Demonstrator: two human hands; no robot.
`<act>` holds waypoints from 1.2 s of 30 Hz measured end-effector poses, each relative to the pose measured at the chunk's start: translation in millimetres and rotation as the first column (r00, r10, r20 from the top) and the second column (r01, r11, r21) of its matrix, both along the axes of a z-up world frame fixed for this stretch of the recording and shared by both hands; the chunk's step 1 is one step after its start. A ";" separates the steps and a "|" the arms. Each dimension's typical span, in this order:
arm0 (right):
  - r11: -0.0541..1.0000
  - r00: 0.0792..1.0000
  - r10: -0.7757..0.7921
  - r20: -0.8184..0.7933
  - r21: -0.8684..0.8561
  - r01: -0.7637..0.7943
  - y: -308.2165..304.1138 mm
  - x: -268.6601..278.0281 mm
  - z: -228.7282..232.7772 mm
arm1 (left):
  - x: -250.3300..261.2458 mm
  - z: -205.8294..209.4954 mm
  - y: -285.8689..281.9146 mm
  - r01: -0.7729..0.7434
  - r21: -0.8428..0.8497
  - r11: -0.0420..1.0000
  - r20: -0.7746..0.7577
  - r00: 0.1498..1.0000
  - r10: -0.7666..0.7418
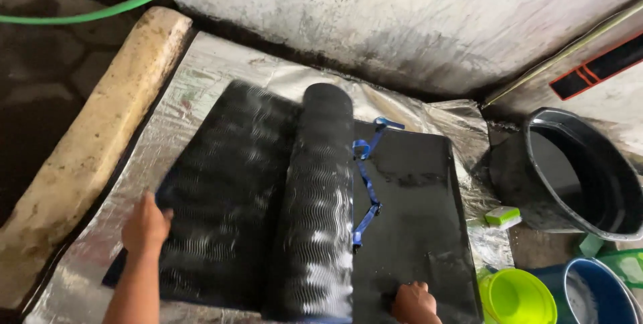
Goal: A person is scrubbing a large black mat with a sponge and soapy water on the floor.
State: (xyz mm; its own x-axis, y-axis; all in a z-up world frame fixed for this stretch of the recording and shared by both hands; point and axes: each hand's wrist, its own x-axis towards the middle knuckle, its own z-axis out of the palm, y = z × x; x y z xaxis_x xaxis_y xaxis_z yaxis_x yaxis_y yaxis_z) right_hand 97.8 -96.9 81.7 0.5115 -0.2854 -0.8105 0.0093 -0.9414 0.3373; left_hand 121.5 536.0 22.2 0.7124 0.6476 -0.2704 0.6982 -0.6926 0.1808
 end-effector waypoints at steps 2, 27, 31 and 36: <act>1.000 0.999 -0.008 0.043 0.004 0.008 -1.5 6.8 -7.4 | 20.9 -7.5 5.3 -0.054 -0.009 0.999 -0.072 0.996 0.053; -0.020 0.243 -0.965 -0.098 0.952 0.305 184.4 25.8 66.3 | 96.9 -23.8 -26.8 0.353 0.354 0.866 0.372 0.796 -0.477; 0.194 0.441 -0.861 0.255 0.964 -0.181 231.4 28.4 64.9 | 69.9 -16.8 -26.0 0.446 0.307 0.841 0.335 0.776 -0.534; -0.167 0.800 -0.258 0.542 0.790 -0.589 335.7 51.0 -35.1 | 75.6 4.5 15.7 0.275 -0.505 0.818 0.432 0.901 -0.036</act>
State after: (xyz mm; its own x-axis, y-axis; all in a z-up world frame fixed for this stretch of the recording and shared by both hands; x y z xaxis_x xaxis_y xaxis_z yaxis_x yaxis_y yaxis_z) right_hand 148.8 238.8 46.6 0.6691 0.6870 0.2834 0.5240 -0.1658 -0.8354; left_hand 197.0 551.7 26.7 0.9107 0.3490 -0.2211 0.3779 -0.4877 0.7869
